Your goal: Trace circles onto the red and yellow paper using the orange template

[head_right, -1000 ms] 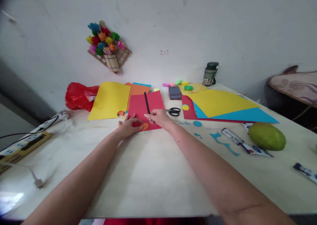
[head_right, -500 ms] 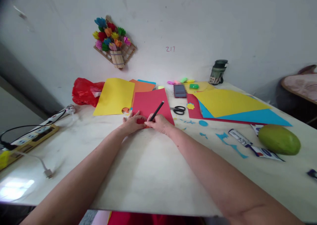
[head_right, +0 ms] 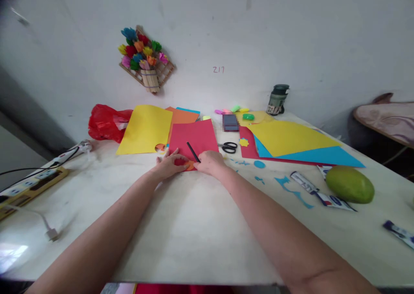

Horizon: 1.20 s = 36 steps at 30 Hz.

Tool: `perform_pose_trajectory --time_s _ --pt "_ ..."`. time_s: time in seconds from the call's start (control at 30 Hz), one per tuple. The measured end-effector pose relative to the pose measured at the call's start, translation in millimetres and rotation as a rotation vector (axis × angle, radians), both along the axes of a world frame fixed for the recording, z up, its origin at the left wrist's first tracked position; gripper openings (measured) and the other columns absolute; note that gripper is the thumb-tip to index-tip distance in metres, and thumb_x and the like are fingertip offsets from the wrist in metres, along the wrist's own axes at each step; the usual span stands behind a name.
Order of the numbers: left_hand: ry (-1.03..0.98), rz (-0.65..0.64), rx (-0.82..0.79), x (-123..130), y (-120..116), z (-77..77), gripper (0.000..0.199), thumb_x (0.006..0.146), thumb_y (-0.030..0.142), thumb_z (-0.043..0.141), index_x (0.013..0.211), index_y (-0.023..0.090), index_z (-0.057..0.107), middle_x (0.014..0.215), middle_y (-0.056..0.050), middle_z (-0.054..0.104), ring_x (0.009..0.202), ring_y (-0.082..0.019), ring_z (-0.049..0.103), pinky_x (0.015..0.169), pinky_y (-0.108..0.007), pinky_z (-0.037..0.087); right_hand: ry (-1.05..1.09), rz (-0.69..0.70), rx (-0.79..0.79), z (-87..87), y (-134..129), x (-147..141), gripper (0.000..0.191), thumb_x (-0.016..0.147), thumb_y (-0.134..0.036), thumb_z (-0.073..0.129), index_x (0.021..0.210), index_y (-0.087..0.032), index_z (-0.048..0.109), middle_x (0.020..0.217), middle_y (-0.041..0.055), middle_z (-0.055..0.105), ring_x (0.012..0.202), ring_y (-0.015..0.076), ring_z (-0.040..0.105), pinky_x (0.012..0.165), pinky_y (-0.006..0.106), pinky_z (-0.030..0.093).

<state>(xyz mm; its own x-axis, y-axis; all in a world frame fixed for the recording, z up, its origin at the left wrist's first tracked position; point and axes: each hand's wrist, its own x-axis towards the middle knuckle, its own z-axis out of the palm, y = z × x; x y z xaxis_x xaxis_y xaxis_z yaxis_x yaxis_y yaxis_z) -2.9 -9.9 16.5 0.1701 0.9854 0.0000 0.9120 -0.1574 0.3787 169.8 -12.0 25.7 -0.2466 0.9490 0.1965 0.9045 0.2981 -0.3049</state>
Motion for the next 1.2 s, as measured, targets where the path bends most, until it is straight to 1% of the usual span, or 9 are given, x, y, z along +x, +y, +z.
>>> perform_pose_trajectory --time_s 0.13,0.27,0.37,0.47,0.57,0.67,0.8,0.97,1.2 --pt "0.008 -0.003 -0.006 0.8 -2.2 2.2 0.036 0.063 0.057 0.051 0.093 0.039 0.056 0.134 0.005 0.023 0.122 -0.033 0.002 0.088 -0.059 0.002 -0.028 0.025 -0.038 3.2 0.6 -1.4 0.026 0.06 -0.045 0.056 0.052 -0.02 0.059 0.055 0.0051 0.058 0.062 0.0149 0.052 0.05 0.023 0.03" --pt "0.007 -0.002 -0.002 1.0 -1.7 1.5 0.036 0.063 0.058 0.051 0.093 0.039 0.056 0.134 0.005 0.023 0.122 -0.033 0.003 0.088 -0.06 0.002 0.065 0.006 -0.019 1.1 2.1 1.1 0.033 0.062 -0.049 0.052 0.05 -0.018 0.055 0.053 0.0038 0.056 0.056 0.0135 0.05 0.048 0.023 0.029" --pt "0.002 -0.002 0.013 0.5 0.5 -1.2 0.036 0.062 0.058 0.052 0.093 0.039 0.056 0.133 0.005 0.024 0.121 -0.034 0.003 0.088 -0.06 0.001 0.335 0.053 -0.017 -0.9 0.0 2.2 0.04 0.066 -0.053 0.044 0.055 -0.016 0.054 0.05 0.0017 0.053 0.051 0.0115 0.048 0.047 0.022 0.031" --pt "0.005 -0.008 0.019 -0.6 3.1 -4.2 0.037 0.062 0.059 0.052 0.093 0.039 0.056 0.133 0.005 0.024 0.121 -0.034 0.004 0.087 -0.061 0.001 0.636 0.174 -0.116 -1.4 -5.6 -1.3 0.037 0.067 -0.05 0.045 0.066 -0.015 0.056 0.052 0.0011 0.055 0.051 0.0109 0.05 0.05 0.022 0.036" --pt "0.013 -0.003 0.02 -1.6 5.1 -6.7 0.038 0.061 0.059 0.054 0.093 0.039 0.055 0.133 0.005 0.024 0.121 -0.033 0.005 0.088 -0.06 0.002 0.754 0.275 -0.187 -1.2 -11.0 -7.2 0.031 0.065 -0.044 0.051 0.07 -0.014 0.057 0.059 0.0021 0.058 0.056 0.0116 0.053 0.055 0.023 0.039" --pt "0.022 -0.002 0.027 -2.4 5.6 -8.2 0.039 0.061 0.058 0.054 0.094 0.039 0.055 0.133 0.006 0.024 0.121 -0.033 0.005 0.089 -0.059 0.003 0.774 0.327 -0.191 -2.9 -12.5 -10.0 0.023 0.065 -0.037 0.053 0.068 -0.014 0.056 0.059 0.0015 0.057 0.057 0.011 0.053 0.057 0.023 0.041" --pt "0.007 -0.016 0.031 -2.9 4.6 -8.2 0.039 0.062 0.06 0.051 0.095 0.039 0.055 0.134 0.006 0.023 0.121 -0.034 0.003 0.088 -0.06 0.002 0.768 0.332 -0.165 -8.9 -8.9 -7.5 0.018 0.068 -0.032 0.05 0.071 -0.014 0.055 0.056 0.0004 0.055 0.054 0.0099 0.052 0.056 0.023 0.041" --pt "0.004 -0.021 0.035 -3.1 4.9 -8.4 0.039 0.062 0.061 0.051 0.094 0.039 0.055 0.134 0.004 0.023 0.121 -0.034 0.004 0.085 -0.063 0.002 0.734 0.335 -0.16 -15.1 -4.7 -5.8 0.016 0.068 -0.03 0.049 0.073 -0.015 0.054 0.059 0.0005 0.056 0.057 0.0101 0.052 0.057 0.022 0.041" --pt "0.01 -0.018 0.03 -3.2 4.6 -7.7 0.037 0.062 0.056 0.054 0.096 0.04 0.054 0.134 0.005 0.023 0.121 -0.033 0.004 0.086 -0.062 0.002 0.684 0.352 -0.17 -14.1 -6.4 -8.7 0.02 0.068 -0.033 0.05 0.069 -0.014 0.056 0.06 0.0011 0.056 0.058 0.0104 0.052 0.057 0.022 0.04"
